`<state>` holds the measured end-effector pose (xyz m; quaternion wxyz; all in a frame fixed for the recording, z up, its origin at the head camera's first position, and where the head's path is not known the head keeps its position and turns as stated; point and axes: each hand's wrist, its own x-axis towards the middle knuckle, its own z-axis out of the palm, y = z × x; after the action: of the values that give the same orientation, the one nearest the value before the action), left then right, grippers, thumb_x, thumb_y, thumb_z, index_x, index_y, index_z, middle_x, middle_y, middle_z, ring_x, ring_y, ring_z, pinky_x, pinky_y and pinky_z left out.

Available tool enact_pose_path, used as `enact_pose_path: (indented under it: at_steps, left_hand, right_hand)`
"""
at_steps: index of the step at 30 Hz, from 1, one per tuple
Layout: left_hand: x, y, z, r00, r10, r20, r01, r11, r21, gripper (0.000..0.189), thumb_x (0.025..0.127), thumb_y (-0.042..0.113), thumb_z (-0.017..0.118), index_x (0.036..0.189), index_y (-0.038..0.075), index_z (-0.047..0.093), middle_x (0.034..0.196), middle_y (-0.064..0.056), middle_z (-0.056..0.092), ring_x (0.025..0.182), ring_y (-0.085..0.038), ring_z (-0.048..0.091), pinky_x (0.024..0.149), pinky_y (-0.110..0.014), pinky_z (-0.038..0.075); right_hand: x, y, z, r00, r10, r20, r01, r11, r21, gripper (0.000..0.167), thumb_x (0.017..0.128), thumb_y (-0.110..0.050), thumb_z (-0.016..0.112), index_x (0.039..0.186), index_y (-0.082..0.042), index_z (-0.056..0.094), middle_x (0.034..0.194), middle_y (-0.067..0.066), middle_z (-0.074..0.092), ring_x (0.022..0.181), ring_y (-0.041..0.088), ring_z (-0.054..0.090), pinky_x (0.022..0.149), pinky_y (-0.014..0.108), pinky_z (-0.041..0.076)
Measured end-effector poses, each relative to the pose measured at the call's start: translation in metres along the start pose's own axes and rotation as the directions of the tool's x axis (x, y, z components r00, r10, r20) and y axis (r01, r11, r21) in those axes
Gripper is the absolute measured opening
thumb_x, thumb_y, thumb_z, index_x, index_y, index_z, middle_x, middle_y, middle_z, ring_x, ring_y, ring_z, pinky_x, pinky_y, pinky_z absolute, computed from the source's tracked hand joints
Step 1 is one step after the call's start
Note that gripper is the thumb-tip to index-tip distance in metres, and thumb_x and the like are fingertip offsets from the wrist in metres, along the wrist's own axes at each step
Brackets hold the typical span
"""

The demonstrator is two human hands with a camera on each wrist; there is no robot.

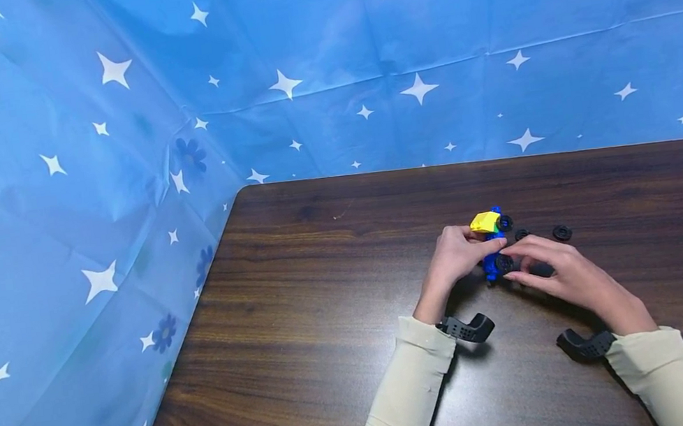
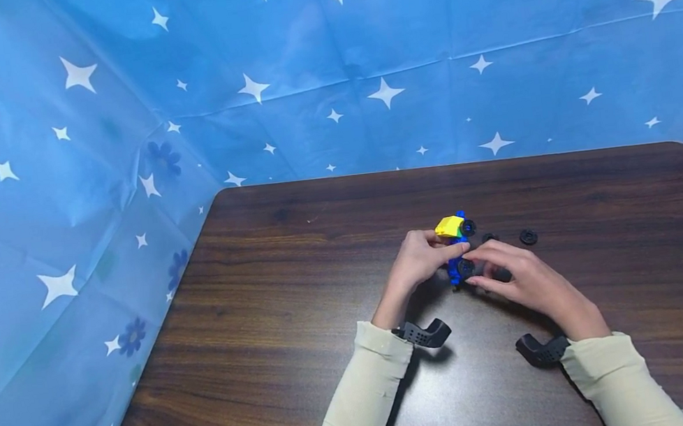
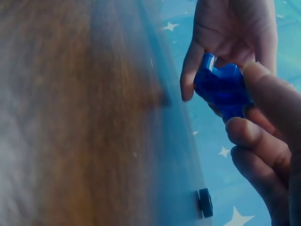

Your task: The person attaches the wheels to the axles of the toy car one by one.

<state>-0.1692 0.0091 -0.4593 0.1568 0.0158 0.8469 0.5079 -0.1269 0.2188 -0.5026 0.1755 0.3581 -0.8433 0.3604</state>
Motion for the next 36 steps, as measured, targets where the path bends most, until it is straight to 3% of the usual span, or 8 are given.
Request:
enact_pose_path:
  at_steps: [7,16,22,28,36]
  left_hand:
    - [-0.002,0.001,0.002,0.999,0.016,-0.04,-0.014,0.999,0.04,0.032,0.086,0.036,0.086,0.089,0.005,0.077,0.071,0.0,0.071,0.054,-0.005,0.056,0.051,-0.021,0.043]
    - [-0.003,-0.001,0.003,0.99,0.064,-0.127,-0.063,0.998,0.014,0.035,0.086,0.031,0.087,0.101,0.001,0.075,0.084,-0.008,0.077,0.057,-0.008,0.06,0.055,-0.02,0.048]
    - [0.0,-0.004,0.004,0.984,0.062,-0.169,-0.066,0.998,-0.021,0.039,0.085,0.033,0.087,0.106,0.004,0.074,0.089,-0.006,0.077,0.064,-0.007,0.06,0.056,-0.02,0.049]
    - [0.0,-0.006,0.001,0.981,0.039,-0.192,-0.055,0.995,-0.079,0.038,0.082,0.035,0.088,0.1,0.006,0.073,0.082,-0.001,0.072,0.066,-0.008,0.055,0.058,-0.021,0.044]
    - [-0.002,-0.001,0.001,0.983,-0.003,-0.182,-0.022,0.991,-0.132,0.038,0.08,0.036,0.09,0.099,0.008,0.073,0.082,0.003,0.069,0.069,-0.008,0.054,0.061,-0.022,0.044]
  right_hand:
    - [0.002,-0.001,0.003,0.999,-0.04,-0.014,0.04,0.999,-0.028,0.053,0.065,0.012,0.09,0.113,-0.005,0.074,0.098,-0.001,0.071,0.079,0.006,0.068,0.077,0.01,0.053]
    - [0.003,0.0,0.008,0.995,-0.054,-0.087,0.049,0.997,-0.059,0.041,0.073,0.002,0.09,0.113,-0.002,0.079,0.095,0.005,0.075,0.075,0.013,0.07,0.071,0.009,0.052]
    - [0.001,-0.003,0.013,0.988,-0.01,-0.152,0.003,0.999,-0.045,0.051,0.067,0.011,0.09,0.115,-0.002,0.079,0.094,0.004,0.074,0.078,0.014,0.071,0.077,0.006,0.05]
    - [0.001,-0.004,0.018,0.98,0.05,-0.191,-0.052,0.999,-0.005,0.05,0.069,0.013,0.088,0.116,-0.001,0.078,0.094,0.007,0.075,0.079,0.007,0.066,0.075,0.005,0.048]
    - [-0.001,-0.001,0.018,0.97,0.107,-0.216,-0.095,0.993,0.063,0.049,0.067,0.019,0.087,0.112,0.001,0.079,0.094,0.009,0.077,0.085,-0.002,0.066,0.079,0.003,0.048]
